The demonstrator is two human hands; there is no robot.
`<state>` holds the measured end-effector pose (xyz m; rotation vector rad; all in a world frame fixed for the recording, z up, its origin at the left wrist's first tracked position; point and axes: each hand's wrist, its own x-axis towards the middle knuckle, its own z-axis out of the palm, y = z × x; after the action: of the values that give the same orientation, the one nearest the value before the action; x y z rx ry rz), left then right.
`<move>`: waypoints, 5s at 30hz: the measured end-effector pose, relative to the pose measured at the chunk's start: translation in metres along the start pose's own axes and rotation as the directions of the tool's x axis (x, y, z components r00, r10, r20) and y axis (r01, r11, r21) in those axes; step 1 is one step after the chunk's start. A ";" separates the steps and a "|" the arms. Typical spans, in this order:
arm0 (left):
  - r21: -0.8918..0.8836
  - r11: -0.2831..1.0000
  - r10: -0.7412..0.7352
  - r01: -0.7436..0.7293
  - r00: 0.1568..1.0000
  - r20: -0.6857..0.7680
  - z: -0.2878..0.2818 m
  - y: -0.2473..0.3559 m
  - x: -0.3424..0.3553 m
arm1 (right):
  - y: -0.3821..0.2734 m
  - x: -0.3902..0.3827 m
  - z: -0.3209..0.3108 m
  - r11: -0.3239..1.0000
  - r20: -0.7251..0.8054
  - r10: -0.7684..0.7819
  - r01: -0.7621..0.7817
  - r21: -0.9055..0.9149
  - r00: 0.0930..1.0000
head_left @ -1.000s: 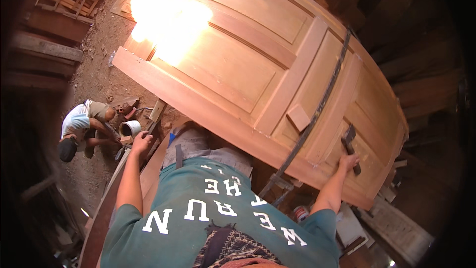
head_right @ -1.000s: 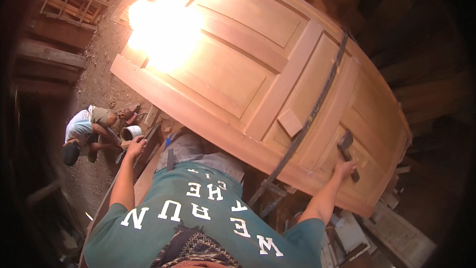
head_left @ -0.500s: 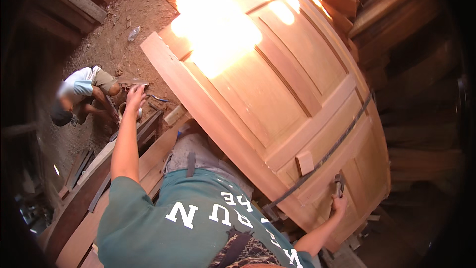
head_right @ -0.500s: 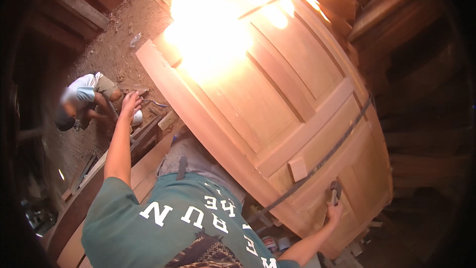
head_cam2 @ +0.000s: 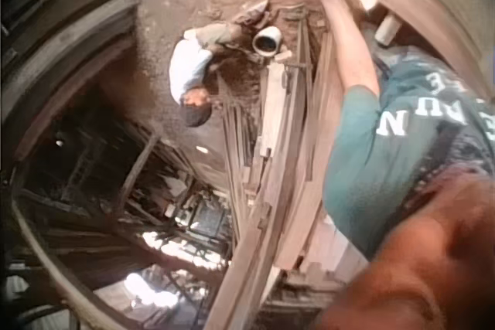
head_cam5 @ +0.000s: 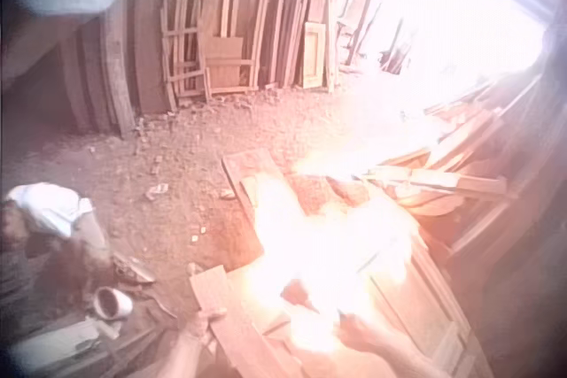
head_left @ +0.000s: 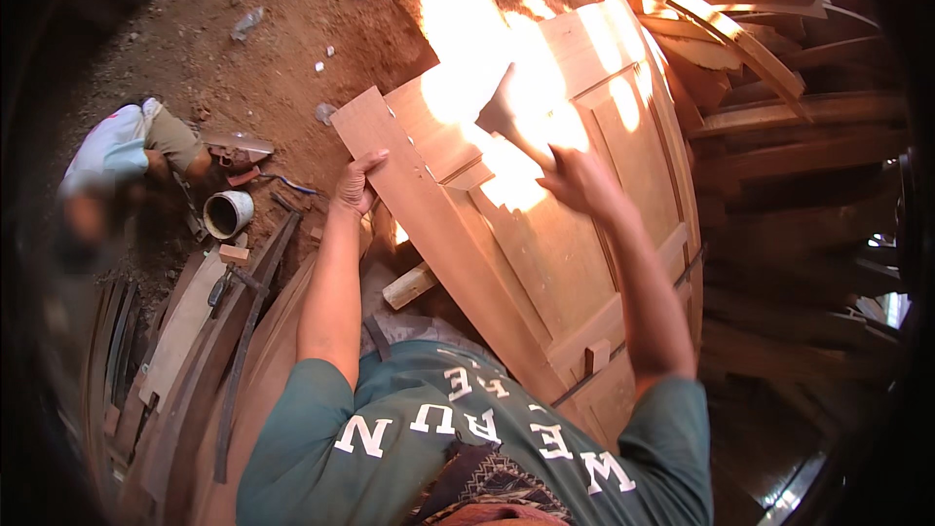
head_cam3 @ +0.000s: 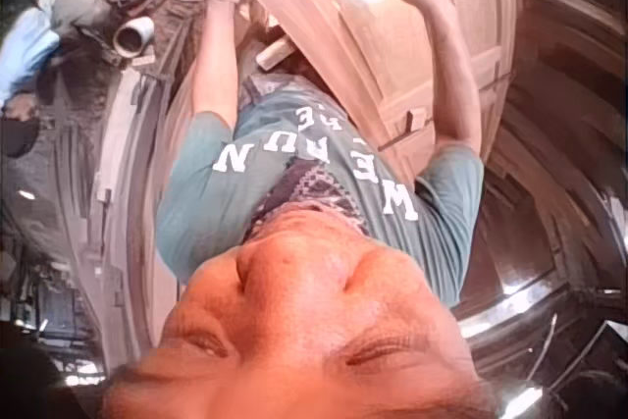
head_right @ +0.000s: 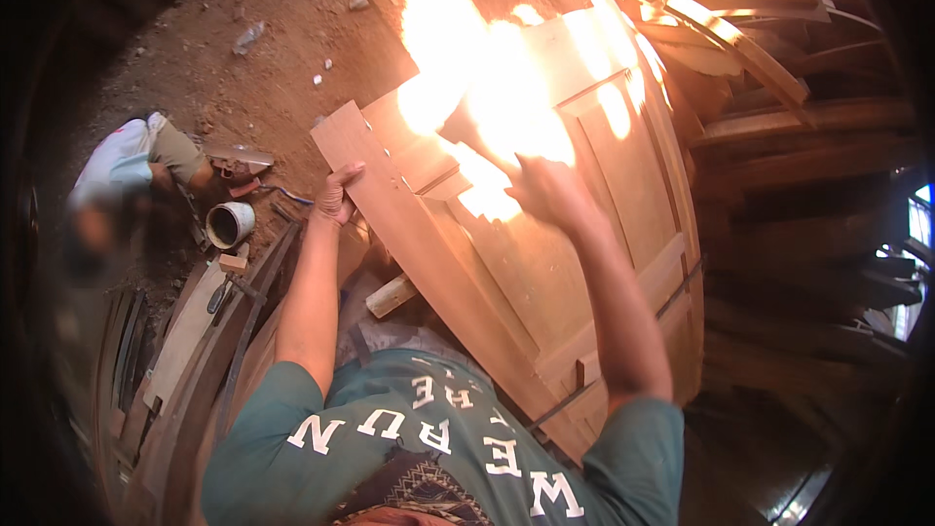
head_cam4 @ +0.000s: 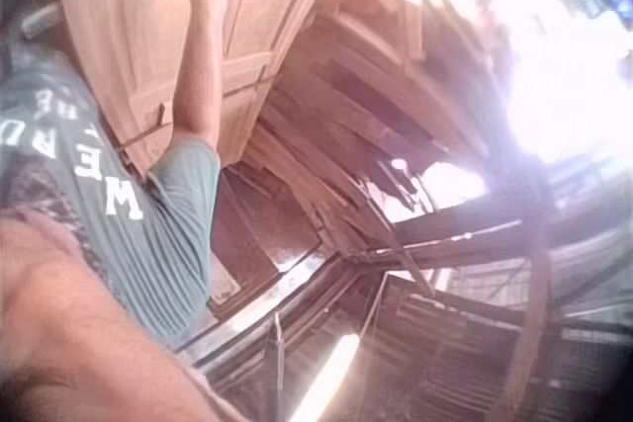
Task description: The person assembles a wooden door by applying clamps to secure panels and frame pieces, using an axe to tap wooden blocks against the door edge, and then retrieves a power drill from a green metal cabinet.
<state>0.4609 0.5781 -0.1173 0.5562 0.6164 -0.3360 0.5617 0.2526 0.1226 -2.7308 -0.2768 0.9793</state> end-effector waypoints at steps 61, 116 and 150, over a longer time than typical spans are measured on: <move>-0.060 0.989 -0.133 0.136 0.989 0.061 -0.027 -0.003 0.019 | -0.159 0.202 -0.012 0.825 0.307 -0.056 0.217 -0.521 0.950; 0.767 -0.038 0.245 0.641 0.750 -0.615 -0.340 -0.123 -0.418 | 0.344 -0.519 0.433 0.473 -0.441 0.879 -0.447 0.759 0.180; 0.312 -0.417 0.435 0.854 0.489 -0.756 -0.285 0.030 -0.508 | 0.214 -0.308 0.273 0.810 -0.258 0.431 -0.244 0.533 0.865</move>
<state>-0.0450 0.8353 0.0189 2.5646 1.3950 -1.4737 0.1739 0.0107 0.0433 -2.4466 0.4918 0.4841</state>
